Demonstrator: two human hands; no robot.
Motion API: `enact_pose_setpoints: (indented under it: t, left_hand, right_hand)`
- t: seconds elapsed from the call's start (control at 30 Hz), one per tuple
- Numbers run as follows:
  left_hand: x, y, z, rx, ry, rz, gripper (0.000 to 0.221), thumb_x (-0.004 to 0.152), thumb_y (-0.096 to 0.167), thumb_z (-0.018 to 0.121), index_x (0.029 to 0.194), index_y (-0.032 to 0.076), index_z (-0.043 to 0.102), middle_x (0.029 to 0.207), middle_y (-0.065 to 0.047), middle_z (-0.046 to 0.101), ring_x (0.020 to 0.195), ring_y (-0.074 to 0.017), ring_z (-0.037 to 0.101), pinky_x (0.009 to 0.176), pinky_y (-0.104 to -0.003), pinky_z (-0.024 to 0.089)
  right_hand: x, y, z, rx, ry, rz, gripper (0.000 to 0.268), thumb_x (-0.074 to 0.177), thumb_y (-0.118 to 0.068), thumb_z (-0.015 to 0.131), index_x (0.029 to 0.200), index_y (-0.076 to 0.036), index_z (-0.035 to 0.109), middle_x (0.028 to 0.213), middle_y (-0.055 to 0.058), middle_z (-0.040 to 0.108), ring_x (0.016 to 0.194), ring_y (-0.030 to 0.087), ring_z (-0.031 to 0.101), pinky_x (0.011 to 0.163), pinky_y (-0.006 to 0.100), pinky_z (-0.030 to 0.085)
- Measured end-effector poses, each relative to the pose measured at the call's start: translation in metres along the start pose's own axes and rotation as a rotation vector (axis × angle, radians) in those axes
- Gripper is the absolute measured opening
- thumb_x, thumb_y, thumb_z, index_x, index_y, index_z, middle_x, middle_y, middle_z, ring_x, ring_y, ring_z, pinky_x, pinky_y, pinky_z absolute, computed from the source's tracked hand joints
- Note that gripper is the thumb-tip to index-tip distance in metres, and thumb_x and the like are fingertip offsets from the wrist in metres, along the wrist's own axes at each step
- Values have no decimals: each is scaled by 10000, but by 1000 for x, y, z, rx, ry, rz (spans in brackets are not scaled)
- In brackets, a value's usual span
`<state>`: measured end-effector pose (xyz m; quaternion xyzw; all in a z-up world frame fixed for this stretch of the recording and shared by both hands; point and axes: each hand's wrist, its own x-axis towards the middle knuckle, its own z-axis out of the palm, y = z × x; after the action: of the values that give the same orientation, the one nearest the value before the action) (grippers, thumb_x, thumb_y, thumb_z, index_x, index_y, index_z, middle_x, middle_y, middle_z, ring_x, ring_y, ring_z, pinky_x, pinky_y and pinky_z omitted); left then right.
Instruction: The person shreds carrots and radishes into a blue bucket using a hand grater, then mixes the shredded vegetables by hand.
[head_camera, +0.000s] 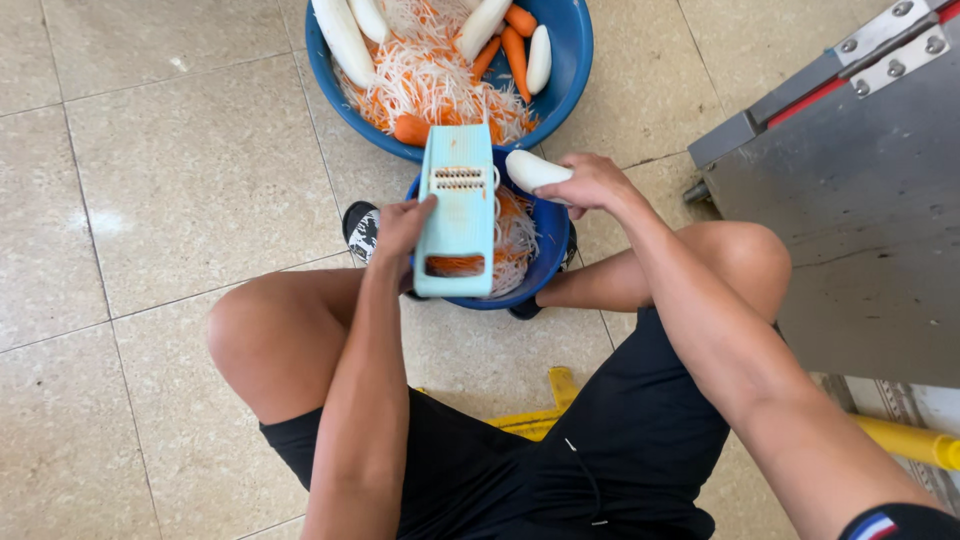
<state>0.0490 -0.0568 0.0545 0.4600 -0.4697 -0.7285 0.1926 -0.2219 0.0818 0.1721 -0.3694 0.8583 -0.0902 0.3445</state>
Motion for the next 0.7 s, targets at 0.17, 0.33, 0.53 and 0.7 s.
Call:
enact_pose_setpoints:
  t: [0.17,0.33,0.53,0.7]
  left_hand:
    - [-37,63,-26,-281,-38,-154,434,982,243,566,1205,-122,637,1035,-222,749,818,-266,772,726,-415,646]
    - [-37,62,-22,-414,-52,-96,423,1036,267,541,1250,-85,639,1082,-196,742,879,-256,740,762,-410,610]
    - [-24,44,-17,-434,-6,-84,449,1053,339,528,1212,-56,671,974,-135,746,762,-204,708,650,-361,560]
    - [-4,15,-18,-210,114,-49,506,1069,412,507,1106,-50,708,839,-85,698,653,-164,618,549,-336,481]
  right_hand:
    - [64,-29,29,-40,-140,53,452,770,-438,802,1136,-175,780,942,107,774,631,217,737,560,334,561]
    - [124,-69,99,-20,-268,-3,531,776,-399,830,1072,36,762,998,121,750,688,256,754,533,374,621]
    - [99,-74,129,-381,-693,-62,538,813,-432,791,1184,-47,734,1162,157,761,733,248,743,582,348,578]
    - [67,-46,110,-825,-723,27,664,885,-509,761,1386,-98,621,1285,129,667,845,225,752,636,322,573]
